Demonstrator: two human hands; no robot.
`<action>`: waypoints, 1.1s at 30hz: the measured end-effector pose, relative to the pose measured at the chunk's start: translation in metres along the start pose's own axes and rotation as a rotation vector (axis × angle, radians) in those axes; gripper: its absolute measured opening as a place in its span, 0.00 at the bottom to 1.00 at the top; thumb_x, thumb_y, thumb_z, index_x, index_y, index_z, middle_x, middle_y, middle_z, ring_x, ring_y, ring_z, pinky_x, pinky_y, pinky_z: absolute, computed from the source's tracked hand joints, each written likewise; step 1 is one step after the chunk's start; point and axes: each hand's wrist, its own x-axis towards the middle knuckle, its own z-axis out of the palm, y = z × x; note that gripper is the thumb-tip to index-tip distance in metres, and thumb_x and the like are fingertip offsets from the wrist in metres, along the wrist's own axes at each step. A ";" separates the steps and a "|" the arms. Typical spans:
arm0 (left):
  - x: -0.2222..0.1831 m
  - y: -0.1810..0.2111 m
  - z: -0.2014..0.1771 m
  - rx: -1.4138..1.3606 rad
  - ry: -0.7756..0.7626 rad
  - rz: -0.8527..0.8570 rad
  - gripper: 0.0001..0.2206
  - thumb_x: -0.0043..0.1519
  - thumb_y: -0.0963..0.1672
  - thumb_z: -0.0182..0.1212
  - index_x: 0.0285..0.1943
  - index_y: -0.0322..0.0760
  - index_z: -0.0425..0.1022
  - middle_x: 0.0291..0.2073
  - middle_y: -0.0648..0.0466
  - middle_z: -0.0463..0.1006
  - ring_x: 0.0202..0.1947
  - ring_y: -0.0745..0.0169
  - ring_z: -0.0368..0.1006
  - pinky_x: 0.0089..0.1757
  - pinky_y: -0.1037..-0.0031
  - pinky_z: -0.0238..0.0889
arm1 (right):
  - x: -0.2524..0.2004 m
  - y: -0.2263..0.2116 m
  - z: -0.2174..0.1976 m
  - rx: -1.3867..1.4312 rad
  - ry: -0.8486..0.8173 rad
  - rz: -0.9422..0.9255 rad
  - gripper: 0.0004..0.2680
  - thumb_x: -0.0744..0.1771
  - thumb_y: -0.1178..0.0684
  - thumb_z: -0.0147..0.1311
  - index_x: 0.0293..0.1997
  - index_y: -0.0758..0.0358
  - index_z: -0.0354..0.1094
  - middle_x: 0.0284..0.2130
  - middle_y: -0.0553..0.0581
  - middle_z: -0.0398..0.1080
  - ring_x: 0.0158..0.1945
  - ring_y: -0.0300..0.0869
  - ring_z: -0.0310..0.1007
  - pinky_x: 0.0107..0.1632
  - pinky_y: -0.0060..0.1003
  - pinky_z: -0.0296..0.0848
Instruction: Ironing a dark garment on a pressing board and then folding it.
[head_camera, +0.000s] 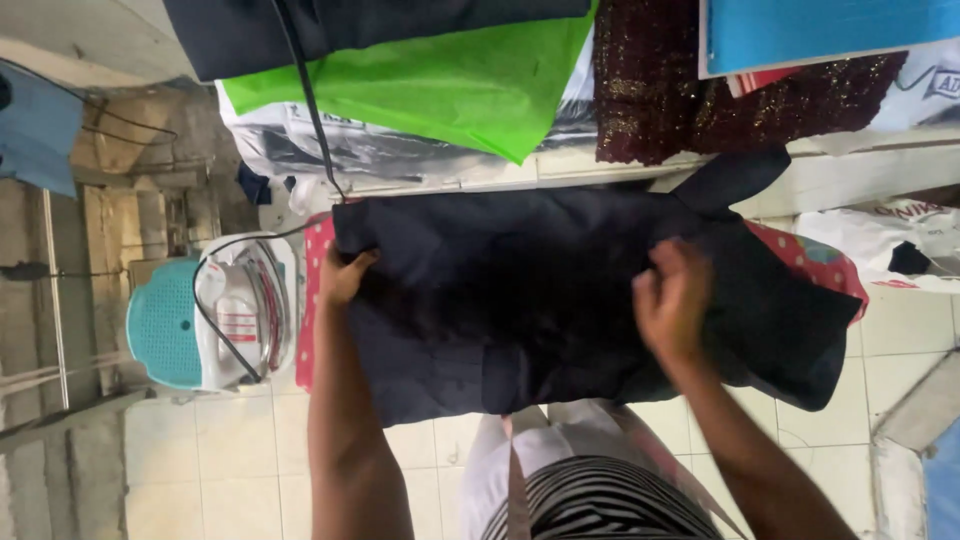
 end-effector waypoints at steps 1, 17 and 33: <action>0.004 0.005 0.002 0.080 -0.093 -0.021 0.23 0.49 0.42 0.78 0.52 0.35 0.76 0.40 0.39 0.79 0.43 0.41 0.75 0.46 0.52 0.68 | -0.012 -0.020 0.006 0.088 -0.194 -0.012 0.13 0.69 0.56 0.55 0.59 0.69 0.65 0.56 0.71 0.66 0.63 0.65 0.63 0.69 0.61 0.51; -0.034 0.001 -0.032 0.235 0.046 -0.071 0.21 0.67 0.53 0.66 0.62 0.40 0.73 0.50 0.37 0.79 0.55 0.38 0.74 0.54 0.51 0.65 | -0.051 -0.060 0.030 0.142 -0.712 -0.136 0.24 0.68 0.45 0.53 0.75 0.56 0.54 0.70 0.69 0.55 0.70 0.66 0.55 0.66 0.65 0.56; -0.052 -0.017 -0.048 0.400 0.000 -0.013 0.19 0.54 0.50 0.69 0.50 0.37 0.79 0.43 0.50 0.83 0.44 0.57 0.79 0.44 0.66 0.70 | -0.102 0.241 -0.153 0.212 -0.307 1.204 0.13 0.70 0.55 0.49 0.63 0.60 0.68 0.51 0.58 0.72 0.53 0.42 0.69 0.55 0.34 0.65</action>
